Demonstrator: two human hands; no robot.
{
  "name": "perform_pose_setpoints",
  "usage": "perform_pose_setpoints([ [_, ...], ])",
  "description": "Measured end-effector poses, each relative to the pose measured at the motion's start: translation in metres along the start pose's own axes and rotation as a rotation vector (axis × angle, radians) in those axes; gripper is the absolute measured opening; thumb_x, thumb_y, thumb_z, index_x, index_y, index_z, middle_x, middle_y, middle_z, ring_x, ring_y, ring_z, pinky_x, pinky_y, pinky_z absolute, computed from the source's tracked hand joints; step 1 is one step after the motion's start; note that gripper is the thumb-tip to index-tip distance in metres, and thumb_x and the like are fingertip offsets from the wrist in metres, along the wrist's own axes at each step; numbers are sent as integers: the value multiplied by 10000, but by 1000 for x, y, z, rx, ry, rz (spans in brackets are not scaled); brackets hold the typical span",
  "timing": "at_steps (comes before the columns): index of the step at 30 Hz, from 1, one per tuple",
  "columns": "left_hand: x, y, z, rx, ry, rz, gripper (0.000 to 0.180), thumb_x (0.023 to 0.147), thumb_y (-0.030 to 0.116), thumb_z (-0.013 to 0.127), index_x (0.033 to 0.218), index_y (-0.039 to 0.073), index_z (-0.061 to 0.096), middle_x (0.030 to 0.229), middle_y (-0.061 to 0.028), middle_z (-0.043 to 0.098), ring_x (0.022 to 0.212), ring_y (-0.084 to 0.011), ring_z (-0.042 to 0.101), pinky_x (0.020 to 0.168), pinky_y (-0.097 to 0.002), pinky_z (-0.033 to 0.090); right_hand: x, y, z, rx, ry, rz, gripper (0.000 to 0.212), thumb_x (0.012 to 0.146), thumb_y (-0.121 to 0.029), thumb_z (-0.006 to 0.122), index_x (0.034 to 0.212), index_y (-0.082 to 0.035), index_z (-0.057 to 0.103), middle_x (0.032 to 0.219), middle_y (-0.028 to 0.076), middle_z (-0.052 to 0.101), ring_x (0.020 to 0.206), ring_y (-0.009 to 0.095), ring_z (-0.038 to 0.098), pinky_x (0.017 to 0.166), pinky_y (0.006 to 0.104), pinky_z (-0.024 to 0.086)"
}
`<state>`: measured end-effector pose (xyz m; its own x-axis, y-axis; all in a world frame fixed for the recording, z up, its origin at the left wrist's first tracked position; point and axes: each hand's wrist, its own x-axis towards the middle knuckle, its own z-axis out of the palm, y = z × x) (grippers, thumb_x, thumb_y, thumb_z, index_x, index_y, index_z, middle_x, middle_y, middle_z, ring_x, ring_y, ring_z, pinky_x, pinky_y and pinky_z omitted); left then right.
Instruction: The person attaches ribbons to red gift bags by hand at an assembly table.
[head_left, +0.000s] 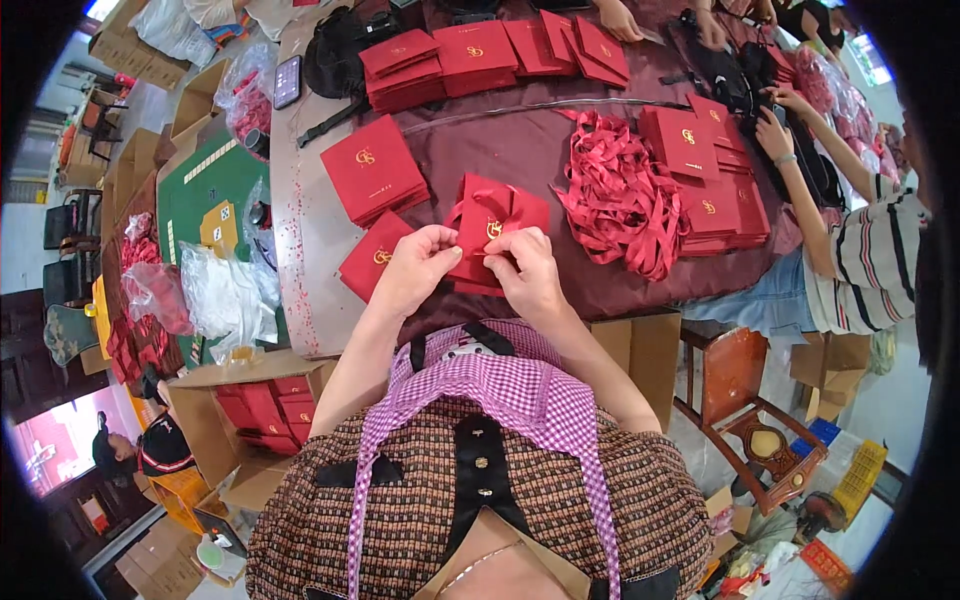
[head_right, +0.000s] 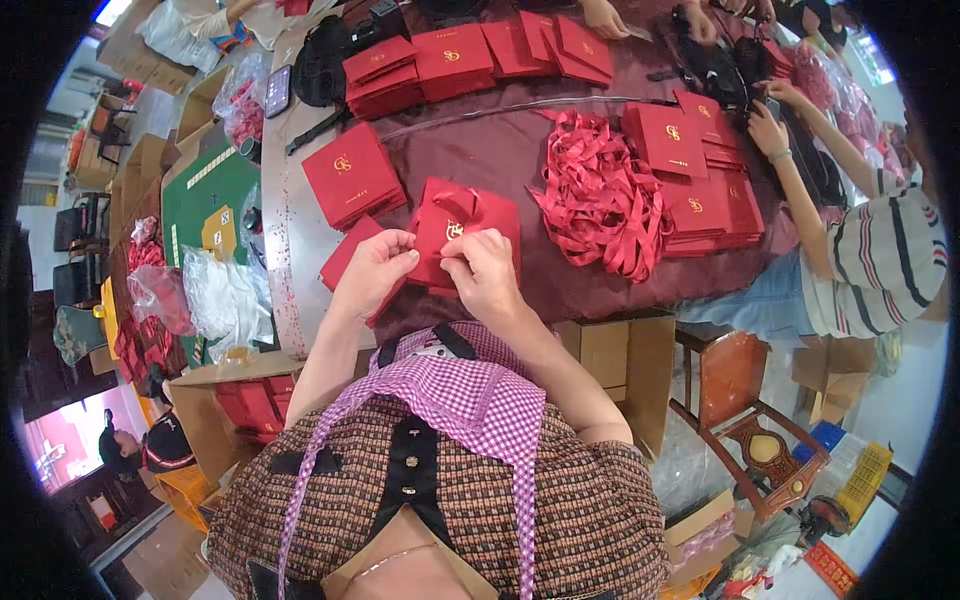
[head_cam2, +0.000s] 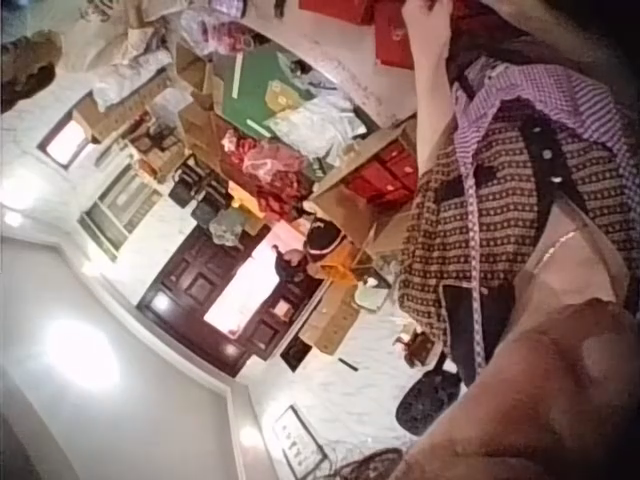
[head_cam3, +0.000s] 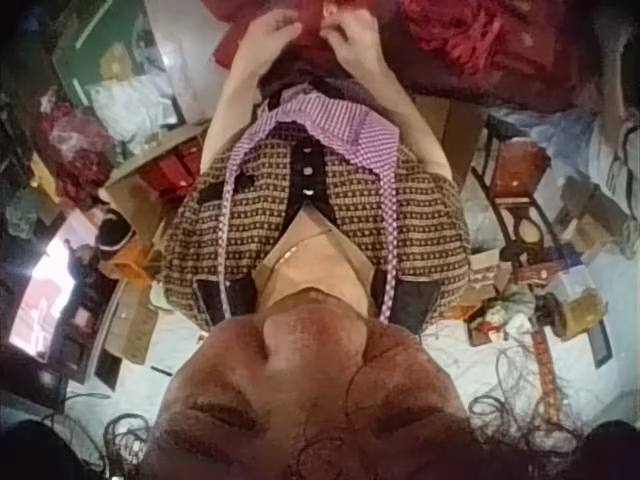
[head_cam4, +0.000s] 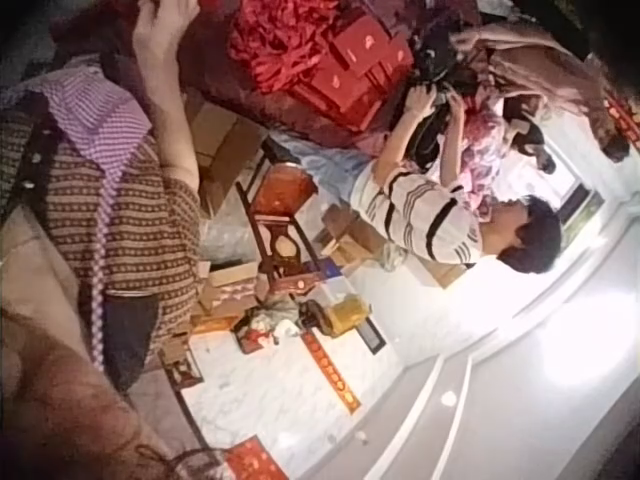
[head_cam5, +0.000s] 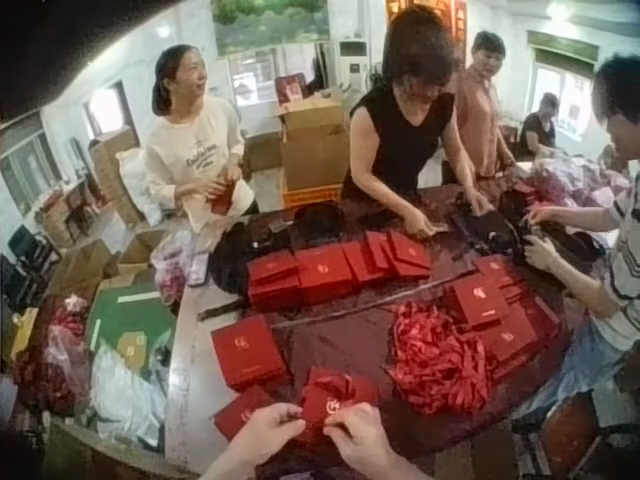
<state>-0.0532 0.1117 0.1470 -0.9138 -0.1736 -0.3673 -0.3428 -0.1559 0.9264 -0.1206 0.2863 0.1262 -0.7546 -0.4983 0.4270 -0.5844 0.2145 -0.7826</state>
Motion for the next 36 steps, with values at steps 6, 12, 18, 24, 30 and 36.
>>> perform_pose_setpoints([
  [6, 1, -1, 4, 114, 3, 73, 202, 849, 27, 598, 1038, -44, 582, 861, -7, 595, 773, -54, 527, 687, -207, 445, 3, -1, 8, 4, 41, -10, 139, 692, -44, 696, 788, -82, 603, 785, 38, 609, 800, 235, 555, 735, 362, 397],
  [12, 4, 3, 11, 142, 38, 93, 216, 843, 39, 610, 1037, -51, 584, 853, -14, 605, 778, -64, 534, 693, -224, 457, 5, -3, 3, -16, 69, -44, 131, 686, -32, 684, 776, -76, 599, 762, 46, 605, 776, 249, 559, 717, 370, 401],
  [18, 2, -4, 7, 349, 103, 215, 235, 823, 69, 632, 1022, -53, 600, 847, -50, 633, 771, -99, 556, 694, -256, 469, 5, -1, 8, 4, 86, -75, 101, 664, -59, 656, 724, -90, 581, 699, 87, 581, 721, 306, 558, 644, 437, 398],
  [24, 3, -3, 17, 434, 120, 246, 150, 832, 29, 602, 962, -45, 596, 787, -46, 627, 681, -85, 543, 631, -254, 465, 5, -11, 4, -231, 66, -165, 166, 662, -36, 650, 779, -96, 549, 765, 57, 542, 779, 263, 507, 724, 393, 371],
  [30, 3, -8, 33, 632, 168, 295, 131, 830, 35, 600, 942, -34, 596, 773, -138, 633, 636, -174, 594, 596, -317, 484, -1, -13, 1, -395, -13, -239, 134, 704, -128, 589, 785, -36, 537, 790, 113, 522, 805, 272, 490, 732, 393, 372],
  [36, 2, -20, 26, 535, 212, 333, 134, 839, 54, 593, 941, -32, 597, 774, -140, 629, 653, -174, 593, 612, -319, 483, -10, -4, 10, -154, 27, -31, 114, 732, -44, 616, 830, -63, 560, 808, 91, 566, 815, 279, 514, 742, 383, 381],
])
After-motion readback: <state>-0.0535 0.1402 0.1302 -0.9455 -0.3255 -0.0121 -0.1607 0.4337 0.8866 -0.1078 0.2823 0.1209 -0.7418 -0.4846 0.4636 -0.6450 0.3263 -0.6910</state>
